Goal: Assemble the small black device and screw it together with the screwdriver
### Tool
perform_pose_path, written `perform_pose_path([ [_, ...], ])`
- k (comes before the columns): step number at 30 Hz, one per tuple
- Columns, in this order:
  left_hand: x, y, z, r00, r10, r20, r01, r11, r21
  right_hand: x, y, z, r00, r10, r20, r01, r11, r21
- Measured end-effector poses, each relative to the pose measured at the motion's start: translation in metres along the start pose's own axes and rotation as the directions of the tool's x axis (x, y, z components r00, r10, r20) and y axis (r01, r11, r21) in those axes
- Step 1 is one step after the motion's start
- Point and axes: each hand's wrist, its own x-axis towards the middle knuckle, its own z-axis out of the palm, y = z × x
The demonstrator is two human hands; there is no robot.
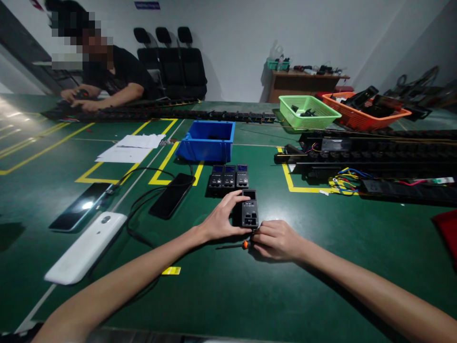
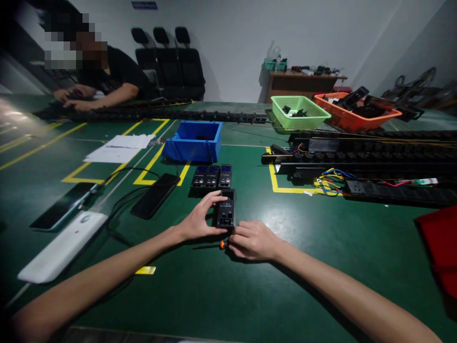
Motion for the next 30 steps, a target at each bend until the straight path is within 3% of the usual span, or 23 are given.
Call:
perform_pose_path([
  [4,-0.002,-0.002,0.0,0.999,0.032,-0.021,-0.032,0.999,0.003,-0.002,0.002,0.002,1.0,0.008,-0.013,-0.008,1.0,-0.003],
  [9,-0.005,-0.006,0.003,0.974,0.126,-0.19,-0.121,0.992,0.038,-0.002,0.002,0.003,0.999,-0.011,-0.043,0.011,1.0,0.012],
  [13,0.001,-0.004,-0.013,0.961,0.12,-0.249,-0.103,0.991,0.08,-0.001,0.001,0.002,0.998,-0.005,-0.069,0.006,1.0,0.021],
  [17,0.003,0.003,-0.046,0.991,0.09,-0.094,-0.082,0.993,0.087,-0.001,0.0,-0.002,0.99,0.057,-0.129,-0.049,0.997,0.064],
  [20,-0.007,0.005,-0.061,1.0,0.002,-0.006,-0.001,0.989,0.147,0.001,0.002,-0.007,0.944,0.252,-0.211,-0.211,0.957,0.2],
  [24,-0.026,0.003,-0.055,0.99,-0.118,0.083,0.1,0.975,0.198,0.007,0.009,-0.01,0.826,0.504,-0.252,-0.402,0.84,0.363],
  [30,-0.028,0.002,-0.044,0.978,-0.14,0.153,0.101,0.966,0.24,0.01,0.02,-0.003,0.825,0.564,-0.022,-0.507,0.757,0.413],
])
